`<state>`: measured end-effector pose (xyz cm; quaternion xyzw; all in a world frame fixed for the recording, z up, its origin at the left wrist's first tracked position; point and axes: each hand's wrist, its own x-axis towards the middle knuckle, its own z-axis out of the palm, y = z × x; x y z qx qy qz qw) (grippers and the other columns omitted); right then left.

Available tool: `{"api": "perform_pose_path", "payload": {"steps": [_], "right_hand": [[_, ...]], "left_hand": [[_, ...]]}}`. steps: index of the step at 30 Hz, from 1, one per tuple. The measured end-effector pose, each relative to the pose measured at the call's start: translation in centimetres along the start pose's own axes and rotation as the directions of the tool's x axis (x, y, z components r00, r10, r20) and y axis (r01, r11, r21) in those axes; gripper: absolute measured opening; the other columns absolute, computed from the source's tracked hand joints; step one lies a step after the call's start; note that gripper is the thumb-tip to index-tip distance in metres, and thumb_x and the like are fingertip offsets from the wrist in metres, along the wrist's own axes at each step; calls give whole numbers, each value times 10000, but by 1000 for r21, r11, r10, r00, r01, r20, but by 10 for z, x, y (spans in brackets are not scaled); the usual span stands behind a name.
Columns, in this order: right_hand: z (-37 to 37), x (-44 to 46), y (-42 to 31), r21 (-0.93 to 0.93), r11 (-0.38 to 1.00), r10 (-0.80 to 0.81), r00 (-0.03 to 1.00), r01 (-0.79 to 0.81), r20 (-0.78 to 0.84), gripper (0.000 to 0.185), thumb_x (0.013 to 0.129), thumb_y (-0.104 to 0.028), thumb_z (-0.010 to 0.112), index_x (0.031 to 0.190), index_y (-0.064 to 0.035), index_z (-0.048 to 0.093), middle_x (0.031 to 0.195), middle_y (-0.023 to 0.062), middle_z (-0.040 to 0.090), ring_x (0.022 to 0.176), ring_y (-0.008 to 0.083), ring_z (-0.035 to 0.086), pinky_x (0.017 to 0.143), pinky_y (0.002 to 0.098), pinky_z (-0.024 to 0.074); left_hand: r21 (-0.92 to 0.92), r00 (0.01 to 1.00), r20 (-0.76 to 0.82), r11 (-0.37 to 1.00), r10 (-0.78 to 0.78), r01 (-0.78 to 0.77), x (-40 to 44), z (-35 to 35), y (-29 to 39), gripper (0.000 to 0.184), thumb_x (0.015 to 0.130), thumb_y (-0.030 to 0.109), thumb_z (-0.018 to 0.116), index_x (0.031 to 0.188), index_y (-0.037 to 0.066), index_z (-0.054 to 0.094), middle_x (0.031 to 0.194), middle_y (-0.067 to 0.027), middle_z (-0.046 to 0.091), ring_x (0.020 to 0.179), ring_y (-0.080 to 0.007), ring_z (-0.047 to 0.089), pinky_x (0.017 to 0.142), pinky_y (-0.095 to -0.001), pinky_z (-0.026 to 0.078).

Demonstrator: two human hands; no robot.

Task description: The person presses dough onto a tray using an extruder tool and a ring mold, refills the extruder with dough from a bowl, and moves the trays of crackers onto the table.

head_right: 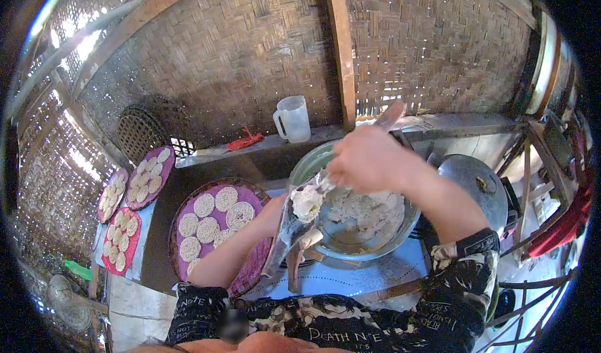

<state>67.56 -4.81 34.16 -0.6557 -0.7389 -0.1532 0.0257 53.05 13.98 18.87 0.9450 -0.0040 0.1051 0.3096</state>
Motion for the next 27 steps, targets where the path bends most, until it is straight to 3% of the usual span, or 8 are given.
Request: {"api": "perform_pose_path", "payload": {"steps": [2, 4, 6, 12, 23, 25, 26, 27], "right_hand": [[29, 9, -28, -218, 974, -75, 996, 61, -53, 151, 619, -220, 636, 747, -139, 623, 609, 30, 522, 599, 216, 565, 529, 370, 431], [44, 3, -49, -349, 932, -161, 974, 96, -161, 176, 598, -202, 641, 759, -141, 604, 595, 17, 505, 565, 192, 553, 505, 349, 425], [48, -5, -55, -410, 906, -260, 906, 109, -334, 159, 594, -187, 633, 737, -146, 573, 588, 8, 499, 550, 180, 547, 492, 337, 424], [1, -40, -6, -66, 975, 162, 887, -211, -432, 126, 639, -216, 653, 687, -142, 563, 598, 26, 487, 583, 231, 545, 511, 365, 429], [47, -9, -24, -92, 994, 46, 995, -55, -94, 123, 671, -235, 628, 697, -140, 556, 633, 30, 540, 635, 237, 577, 564, 385, 458], [50, -6, -24, -65, 998, 1, 978, -15, -209, 114, 630, -195, 665, 682, -136, 583, 597, 29, 528, 587, 230, 569, 536, 373, 452], [50, -4, -24, -54, 998, -23, 963, 9, -270, 116, 609, -175, 683, 675, -134, 597, 579, 28, 521, 563, 227, 565, 522, 367, 448], [45, -7, -18, -26, 999, 16, 949, -26, -315, 119, 606, -177, 686, 677, -134, 601, 588, 30, 534, 567, 227, 568, 522, 365, 449]], "left_hand": [[-12, 997, -61, 999, -39, 38, 3, 10, -11, 524, 681, 301, 647, 1129, 61, 521, 990, -200, 594, 919, -369, 572, 798, -400, 449], [-413, 985, 0, 897, -172, 157, 7, 21, -36, 508, 682, 313, 653, 1108, 59, 542, 1006, -192, 599, 938, -352, 575, 810, -386, 445], [-193, 992, -22, 974, -123, 117, 5, 15, -36, 487, 677, 335, 664, 1069, 60, 577, 1045, -183, 599, 967, -320, 579, 834, -362, 435], [-297, 986, -89, 949, -140, 108, 6, 28, -77, 468, 686, 329, 647, 1060, 56, 573, 1001, -194, 604, 940, -350, 576, 805, -383, 447], [-66, 986, -113, 991, -124, 117, 12, 24, -27, 418, 699, 326, 625, 1026, 66, 591, 943, -196, 612, 888, -357, 587, 759, -408, 464], [-78, 998, -25, 995, -66, 64, 18, 29, -42, 399, 709, 323, 622, 1016, 68, 599, 938, -191, 614, 881, -346, 592, 758, -403, 466], [-191, 963, 112, 945, -247, 264, 21, 31, -49, 481, 618, 152, 759, 1059, 56, 594, 1097, -73, 592, 987, -202, 556, 882, -300, 412], [-139, 981, 52, 972, -186, 191, 23, 31, -60, 460, 638, 200, 731, 1056, 65, 595, 1042, -103, 605, 952, -241, 571, 848, -320, 430]]}}
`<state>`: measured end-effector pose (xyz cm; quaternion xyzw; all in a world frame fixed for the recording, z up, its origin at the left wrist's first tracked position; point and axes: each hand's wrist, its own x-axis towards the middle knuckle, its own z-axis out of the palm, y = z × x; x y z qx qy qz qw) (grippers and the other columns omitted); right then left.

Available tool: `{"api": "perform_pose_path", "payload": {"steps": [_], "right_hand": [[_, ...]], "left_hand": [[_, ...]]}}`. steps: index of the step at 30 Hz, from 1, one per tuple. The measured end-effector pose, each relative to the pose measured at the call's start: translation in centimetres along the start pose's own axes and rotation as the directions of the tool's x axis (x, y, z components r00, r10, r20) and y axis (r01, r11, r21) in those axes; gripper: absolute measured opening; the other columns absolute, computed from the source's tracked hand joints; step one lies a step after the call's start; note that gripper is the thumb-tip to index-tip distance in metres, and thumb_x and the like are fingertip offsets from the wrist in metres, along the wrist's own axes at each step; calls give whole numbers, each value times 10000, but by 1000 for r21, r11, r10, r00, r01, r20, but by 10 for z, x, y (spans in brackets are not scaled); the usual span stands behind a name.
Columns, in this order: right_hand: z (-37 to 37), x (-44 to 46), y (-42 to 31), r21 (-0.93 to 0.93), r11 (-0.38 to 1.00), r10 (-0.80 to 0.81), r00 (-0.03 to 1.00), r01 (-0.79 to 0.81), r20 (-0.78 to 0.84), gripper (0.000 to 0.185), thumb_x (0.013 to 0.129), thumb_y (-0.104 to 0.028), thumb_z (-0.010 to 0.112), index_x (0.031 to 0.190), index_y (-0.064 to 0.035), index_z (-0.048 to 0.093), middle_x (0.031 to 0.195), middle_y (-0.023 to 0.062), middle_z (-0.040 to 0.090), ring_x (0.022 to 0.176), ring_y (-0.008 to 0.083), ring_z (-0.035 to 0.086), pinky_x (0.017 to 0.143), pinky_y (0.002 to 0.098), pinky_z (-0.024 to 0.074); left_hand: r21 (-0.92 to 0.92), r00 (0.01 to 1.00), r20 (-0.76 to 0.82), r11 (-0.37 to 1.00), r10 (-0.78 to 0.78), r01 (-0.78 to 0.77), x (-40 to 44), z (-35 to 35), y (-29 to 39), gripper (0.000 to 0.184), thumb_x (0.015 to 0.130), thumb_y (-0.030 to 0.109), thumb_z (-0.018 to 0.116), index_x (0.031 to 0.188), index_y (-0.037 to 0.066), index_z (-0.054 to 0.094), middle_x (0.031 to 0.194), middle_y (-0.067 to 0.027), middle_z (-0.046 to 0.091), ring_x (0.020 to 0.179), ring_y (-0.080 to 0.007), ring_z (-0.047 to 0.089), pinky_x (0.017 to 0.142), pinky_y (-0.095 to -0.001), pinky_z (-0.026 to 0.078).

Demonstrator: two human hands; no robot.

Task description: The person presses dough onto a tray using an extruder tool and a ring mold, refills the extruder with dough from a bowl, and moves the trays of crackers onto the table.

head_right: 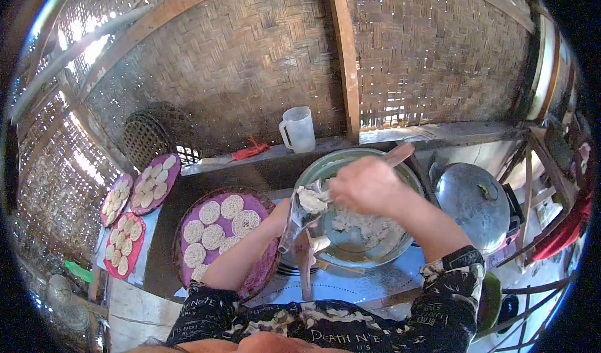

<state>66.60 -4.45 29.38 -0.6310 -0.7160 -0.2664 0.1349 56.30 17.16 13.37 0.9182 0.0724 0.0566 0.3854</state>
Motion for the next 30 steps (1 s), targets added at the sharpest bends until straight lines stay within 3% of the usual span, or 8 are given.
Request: {"api": "perform_pose_path", "payload": {"steps": [1, 5, 8, 17, 22, 25, 28, 30], "right_hand": [[-11, -5, 11, 21, 999, 41, 998, -41, -43, 121, 603, -178, 688, 678, -133, 605, 598, 31, 547, 571, 228, 570, 523, 364, 449], [-26, -25, 41, -49, 957, 278, 953, -286, -123, 153, 575, -168, 709, 685, -113, 618, 629, 31, 578, 599, 232, 582, 526, 351, 450], [-9, -28, 40, 104, 963, 259, 963, -250, -77, 170, 575, -170, 718, 703, -107, 626, 633, 29, 581, 614, 234, 586, 534, 343, 452], [11, 5, 14, 35, 998, 56, 995, -59, 86, 175, 618, -239, 689, 741, -140, 614, 648, 23, 567, 616, 233, 580, 548, 363, 458], [11, 5, 26, 23, 1000, 9, 999, -10, 38, 165, 642, -256, 659, 759, -150, 612, 657, 34, 563, 634, 241, 576, 565, 370, 453], [-31, -3, 43, 115, 981, 167, 982, -157, -85, 155, 573, -167, 695, 691, -101, 621, 626, 51, 577, 608, 249, 575, 547, 377, 441], [-44, 0, 33, 128, 979, 172, 981, -161, -85, 121, 590, -176, 683, 662, -125, 600, 613, 35, 558, 618, 242, 572, 543, 374, 442], [-41, 1, 29, 101, 982, 164, 985, -157, -58, 107, 606, -188, 672, 650, -139, 587, 607, 24, 548, 625, 241, 571, 545, 374, 443]], "left_hand": [[58, 996, -46, 996, 71, -68, -2, -6, -4, 445, 658, 247, 704, 1053, 75, 596, 987, -132, 618, 916, -280, 586, 814, -340, 449], [-264, 990, -92, 956, 109, -129, -9, -28, -1, 502, 625, 307, 723, 1059, 90, 597, 966, -151, 628, 909, -311, 592, 799, -344, 461], [-312, 995, -40, 945, 91, -99, 0, -21, -9, 499, 620, 291, 729, 1056, 86, 598, 970, -145, 628, 906, -299, 593, 799, -341, 460], [-344, 999, -22, 938, 40, -46, 5, -3, -13, 495, 605, 242, 749, 1047, 75, 601, 983, -127, 627, 898, -262, 596, 798, -332, 457], [-669, 997, 28, 740, -76, 76, 11, -7, -30, 493, 597, 214, 760, 1042, 68, 603, 990, -118, 627, 893, -242, 597, 798, -327, 455], [-295, 981, -126, 939, 147, -179, -2, -32, -28, 486, 612, 277, 742, 1031, 74, 606, 974, -145, 625, 900, -295, 596, 782, -339, 463], [58, 982, -127, 989, 143, -137, -6, -39, -12, 483, 619, 292, 730, 1020, 55, 605, 953, -150, 629, 884, -296, 600, 771, -335, 470], [90, 986, -142, 993, 91, -79, -11, -37, 2, 423, 652, 300, 670, 988, 48, 610, 938, -190, 618, 886, -337, 590, 771, -368, 471]]}}
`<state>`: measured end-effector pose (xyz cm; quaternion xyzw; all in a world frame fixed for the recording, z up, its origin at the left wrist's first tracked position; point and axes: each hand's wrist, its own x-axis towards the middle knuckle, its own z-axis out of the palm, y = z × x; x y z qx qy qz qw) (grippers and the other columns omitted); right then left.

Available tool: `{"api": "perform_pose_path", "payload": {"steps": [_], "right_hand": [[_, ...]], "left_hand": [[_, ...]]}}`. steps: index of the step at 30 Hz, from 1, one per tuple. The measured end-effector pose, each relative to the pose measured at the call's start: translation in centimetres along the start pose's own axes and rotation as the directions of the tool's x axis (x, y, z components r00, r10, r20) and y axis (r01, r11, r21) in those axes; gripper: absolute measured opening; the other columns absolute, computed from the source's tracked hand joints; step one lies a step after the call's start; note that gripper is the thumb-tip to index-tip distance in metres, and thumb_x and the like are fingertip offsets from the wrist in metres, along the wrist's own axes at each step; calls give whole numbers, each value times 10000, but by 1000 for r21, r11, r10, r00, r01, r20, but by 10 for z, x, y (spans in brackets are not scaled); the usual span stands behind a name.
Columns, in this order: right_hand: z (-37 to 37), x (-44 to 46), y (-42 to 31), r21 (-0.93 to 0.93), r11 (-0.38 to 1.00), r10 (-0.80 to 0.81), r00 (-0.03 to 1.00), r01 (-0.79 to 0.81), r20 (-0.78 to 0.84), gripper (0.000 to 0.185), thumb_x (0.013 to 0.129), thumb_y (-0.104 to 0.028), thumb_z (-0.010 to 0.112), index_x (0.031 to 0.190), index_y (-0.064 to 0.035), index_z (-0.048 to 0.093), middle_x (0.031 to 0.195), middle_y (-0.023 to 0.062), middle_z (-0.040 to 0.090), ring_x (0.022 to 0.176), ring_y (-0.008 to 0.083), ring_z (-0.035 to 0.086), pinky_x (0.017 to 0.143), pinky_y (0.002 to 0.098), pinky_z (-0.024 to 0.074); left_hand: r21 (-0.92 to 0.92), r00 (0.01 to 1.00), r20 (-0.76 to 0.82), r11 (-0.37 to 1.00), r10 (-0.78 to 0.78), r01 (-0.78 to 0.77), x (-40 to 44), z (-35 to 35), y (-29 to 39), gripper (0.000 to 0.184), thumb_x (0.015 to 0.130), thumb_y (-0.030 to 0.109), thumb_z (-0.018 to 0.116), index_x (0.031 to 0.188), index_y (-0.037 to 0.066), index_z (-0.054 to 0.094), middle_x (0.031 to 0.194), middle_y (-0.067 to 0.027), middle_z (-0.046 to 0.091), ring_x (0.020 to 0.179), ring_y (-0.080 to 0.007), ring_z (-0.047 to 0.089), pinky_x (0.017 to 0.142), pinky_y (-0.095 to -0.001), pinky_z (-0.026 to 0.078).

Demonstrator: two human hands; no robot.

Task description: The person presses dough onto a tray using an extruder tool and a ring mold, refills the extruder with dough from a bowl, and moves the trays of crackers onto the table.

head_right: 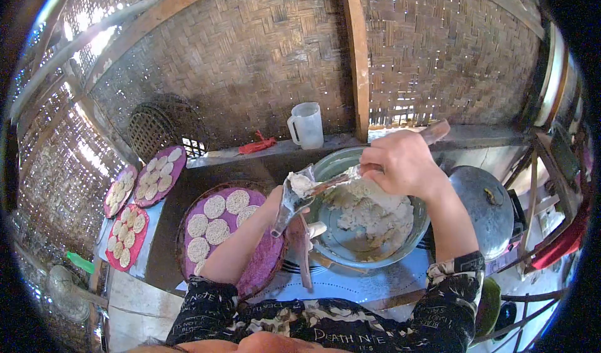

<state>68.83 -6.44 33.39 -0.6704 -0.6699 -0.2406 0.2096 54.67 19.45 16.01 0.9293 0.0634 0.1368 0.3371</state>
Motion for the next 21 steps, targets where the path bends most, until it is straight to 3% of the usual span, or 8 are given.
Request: {"api": "perform_pose_path", "payload": {"steps": [3, 6, 9, 12, 15, 17, 21], "right_hand": [[11, 1, 8, -41, 999, 1, 1000, 0, 27, 108, 614, -189, 659, 650, -132, 575, 607, 25, 544, 631, 245, 569, 563, 379, 440], [16, 3, 7, -61, 998, -31, 999, 33, 30, 120, 569, -140, 677, 651, -104, 597, 601, 43, 557, 610, 252, 567, 547, 382, 434], [24, 7, 3, -57, 997, -56, 996, 60, 70, 123, 598, -170, 662, 665, -111, 577, 605, 37, 540, 619, 248, 566, 563, 380, 440], [42, 12, -8, -97, 988, -108, 986, 121, 129, 139, 617, -200, 658, 664, -118, 557, 624, 31, 532, 632, 242, 568, 572, 378, 443], [67, 12, -19, -110, 979, -149, 972, 171, 182, 160, 633, -223, 655, 658, -122, 534, 637, 28, 519, 641, 239, 568, 582, 380, 444], [69, 12, -19, -99, 976, -175, 970, 194, 169, 149, 644, -228, 650, 662, -120, 548, 626, 31, 524, 634, 234, 570, 568, 383, 445], [33, -3, -5, -84, 996, 6, 1000, -4, 21, 141, 622, -194, 670, 720, -114, 608, 631, 45, 558, 621, 238, 577, 537, 368, 452]], "left_hand": [[41, 999, -26, 999, -25, 26, 1, 4, 5, 398, 666, 292, 637, 975, 43, 605, 919, -214, 611, 876, -365, 583, 761, -395, 473], [138, 994, -79, 988, 76, -65, 3, 14, -3, 410, 666, 292, 625, 985, 37, 591, 885, -224, 609, 854, -385, 581, 741, -418, 477], [27, 995, 43, 996, -87, 86, 2, 16, -1, 443, 707, 265, 666, 1088, 63, 563, 1056, -131, 600, 977, -257, 576, 843, -335, 439], [218, 992, 79, 973, -98, 79, 1, 5, 35, 451, 717, 300, 640, 1094, 63, 562, 1063, -141, 598, 983, -276, 574, 836, -341, 440], [64, 998, -48, 997, 47, -44, 1, 14, 36, 427, 703, 342, 602, 1031, 69, 581, 910, -217, 610, 852, -378, 588, 727, -422, 480], [59, 998, -49, 997, 45, -42, 0, 11, 37, 425, 705, 349, 599, 1025, 70, 588, 915, -209, 613, 855, -373, 590, 731, -419, 479], [180, 997, -42, 981, -60, 67, 5, 5, 3, 410, 709, 327, 606, 1022, 63, 595, 954, -190, 613, 880, -358, 589, 744, -397, 478]]}}
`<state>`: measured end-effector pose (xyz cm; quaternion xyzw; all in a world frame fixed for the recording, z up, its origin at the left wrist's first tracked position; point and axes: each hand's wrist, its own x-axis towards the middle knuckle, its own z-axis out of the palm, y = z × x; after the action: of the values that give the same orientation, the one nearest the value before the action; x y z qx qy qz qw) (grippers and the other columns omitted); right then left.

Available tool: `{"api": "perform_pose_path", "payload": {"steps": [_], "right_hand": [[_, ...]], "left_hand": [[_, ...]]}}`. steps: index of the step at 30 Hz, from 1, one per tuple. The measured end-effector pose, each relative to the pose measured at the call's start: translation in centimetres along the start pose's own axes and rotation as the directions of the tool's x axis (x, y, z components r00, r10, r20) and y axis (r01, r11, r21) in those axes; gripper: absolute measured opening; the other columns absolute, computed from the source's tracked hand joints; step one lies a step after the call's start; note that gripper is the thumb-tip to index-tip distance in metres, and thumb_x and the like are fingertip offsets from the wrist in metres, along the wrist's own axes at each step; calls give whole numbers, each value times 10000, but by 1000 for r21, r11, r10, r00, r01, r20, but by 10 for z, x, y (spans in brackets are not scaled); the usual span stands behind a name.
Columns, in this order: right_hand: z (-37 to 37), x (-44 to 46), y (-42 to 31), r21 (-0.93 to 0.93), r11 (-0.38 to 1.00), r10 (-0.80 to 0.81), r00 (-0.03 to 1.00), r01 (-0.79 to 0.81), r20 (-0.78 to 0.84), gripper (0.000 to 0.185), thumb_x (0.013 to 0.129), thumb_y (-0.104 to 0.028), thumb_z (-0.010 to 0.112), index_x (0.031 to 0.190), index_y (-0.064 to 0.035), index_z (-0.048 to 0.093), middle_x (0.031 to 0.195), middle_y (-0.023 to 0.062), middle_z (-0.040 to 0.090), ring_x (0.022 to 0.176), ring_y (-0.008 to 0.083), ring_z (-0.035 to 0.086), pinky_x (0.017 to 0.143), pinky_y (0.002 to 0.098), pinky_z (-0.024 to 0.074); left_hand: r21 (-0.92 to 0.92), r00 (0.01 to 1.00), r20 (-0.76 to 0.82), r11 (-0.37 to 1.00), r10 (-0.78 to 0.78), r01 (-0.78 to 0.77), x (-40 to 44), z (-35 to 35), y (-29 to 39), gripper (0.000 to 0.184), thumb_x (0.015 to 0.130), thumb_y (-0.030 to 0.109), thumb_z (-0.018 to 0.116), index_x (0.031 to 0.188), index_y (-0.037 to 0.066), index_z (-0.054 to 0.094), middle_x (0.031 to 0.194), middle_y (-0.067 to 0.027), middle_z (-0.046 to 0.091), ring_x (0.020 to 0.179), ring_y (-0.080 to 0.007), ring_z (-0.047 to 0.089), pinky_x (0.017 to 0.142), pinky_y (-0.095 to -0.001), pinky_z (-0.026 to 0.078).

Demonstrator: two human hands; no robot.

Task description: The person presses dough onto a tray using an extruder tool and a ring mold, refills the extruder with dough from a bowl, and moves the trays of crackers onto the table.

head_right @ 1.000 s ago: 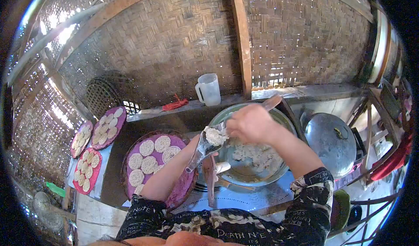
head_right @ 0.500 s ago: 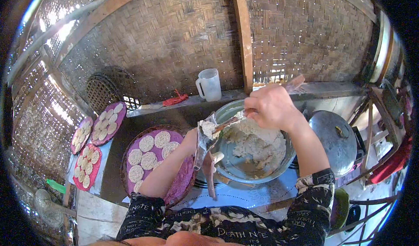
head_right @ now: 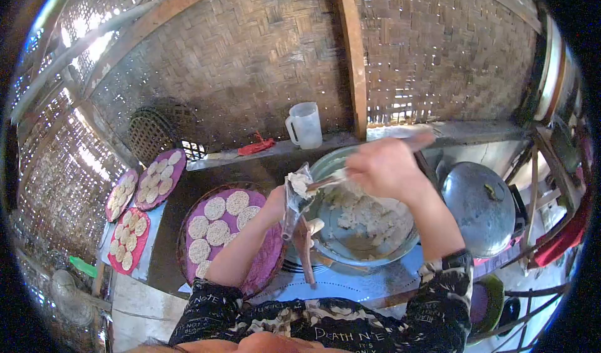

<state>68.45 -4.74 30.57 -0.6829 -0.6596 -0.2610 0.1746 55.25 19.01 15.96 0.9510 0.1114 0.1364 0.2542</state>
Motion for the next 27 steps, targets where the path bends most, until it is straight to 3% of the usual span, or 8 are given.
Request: {"api": "perform_pose_path", "payload": {"steps": [5, 7, 10, 15, 17, 19, 20, 27], "right_hand": [[52, -46, -12, 579, 596, 733, 671, -556, -109, 122, 706, -116, 680, 815, -76, 644, 701, 32, 614, 606, 117, 565, 559, 256, 443], [95, -63, -25, 812, 299, 743, 656, -502, 132, 136, 759, -120, 652, 850, -19, 636, 726, 29, 622, 642, 68, 543, 587, 215, 435], [95, -50, -51, 875, 21, 736, 600, -484, 314, 175, 767, -138, 652, 864, 7, 629, 732, 27, 617, 662, 70, 540, 599, 221, 443], [77, -67, -43, 722, 284, 730, 630, -631, 264, 232, 742, -204, 679, 867, -11, 647, 724, 63, 642, 644, 104, 586, 607, 252, 468], [73, -77, -34, 655, 348, 757, 613, -671, 226, 213, 738, -187, 681, 852, -11, 645, 708, 57, 636, 633, 94, 579, 599, 244, 464], [75, -78, -30, 645, 374, 808, 575, -667, 126, 158, 744, -127, 672, 827, 1, 630, 692, 31, 619, 627, 60, 547, 584, 218, 449], [78, -73, -34, 616, 479, 813, 580, -625, -44, 161, 731, -131, 686, 821, -11, 629, 687, 52, 627, 621, 86, 578, 584, 230, 466], [88, -59, -69, 288, 807, 589, 736, -515, -335, 154, 727, -240, 680, 745, -98, 626, 649, 68, 621, 559, 215, 605, 503, 331, 471]], "left_hand": [[-585, 995, -33, 809, -93, 57, 13, 8, -17, 580, 572, 67, 787, 1097, 69, 541, 1040, -42, 590, 907, -165, 560, 862, -297, 438], [-780, 991, 22, 617, -135, 101, 16, 5, 13, 572, 577, 79, 784, 1092, 64, 537, 1037, -43, 587, 916, -166, 557, 853, -296, 442], [-702, 998, -24, 711, -61, 27, 36, 44, -3, 563, 593, 81, 768, 1099, 60, 521, 1028, -49, 584, 921, -162, 555, 836, -298, 452], [-431, 999, -38, 902, 3, -19, 26, 38, -11, 462, 681, 49, 707, 1102, 33, 517, 1036, -76, 585, 880, -173, 585, 808, -300, 491], [-795, 993, -42, 605, -112, 34, 20, 27, -9, 425, 708, 141, 683, 1094, 45, 535, 1051, -97, 590, 936, -201, 580, 822, -316, 472], [-482, 977, -212, 870, -1, -104, 9, 12, 10, 423, 742, 250, 633, 1122, 87, 544, 1065, -125, 594, 979, -247, 577, 831, -332, 444], [-12, 928, -245, 957, 280, -291, 14, 15, 7, 460, 712, 268, 642, 1117, 75, 541, 1031, -138, 602, 954, -283, 582, 824, -351, 448], [-688, 982, -154, 725, -108, -29, 46, 61, -49, 411, 706, 261, 638, 1063, 68, 574, 942, -128, 635, 894, -278, 604, 767, -346, 467]]}}
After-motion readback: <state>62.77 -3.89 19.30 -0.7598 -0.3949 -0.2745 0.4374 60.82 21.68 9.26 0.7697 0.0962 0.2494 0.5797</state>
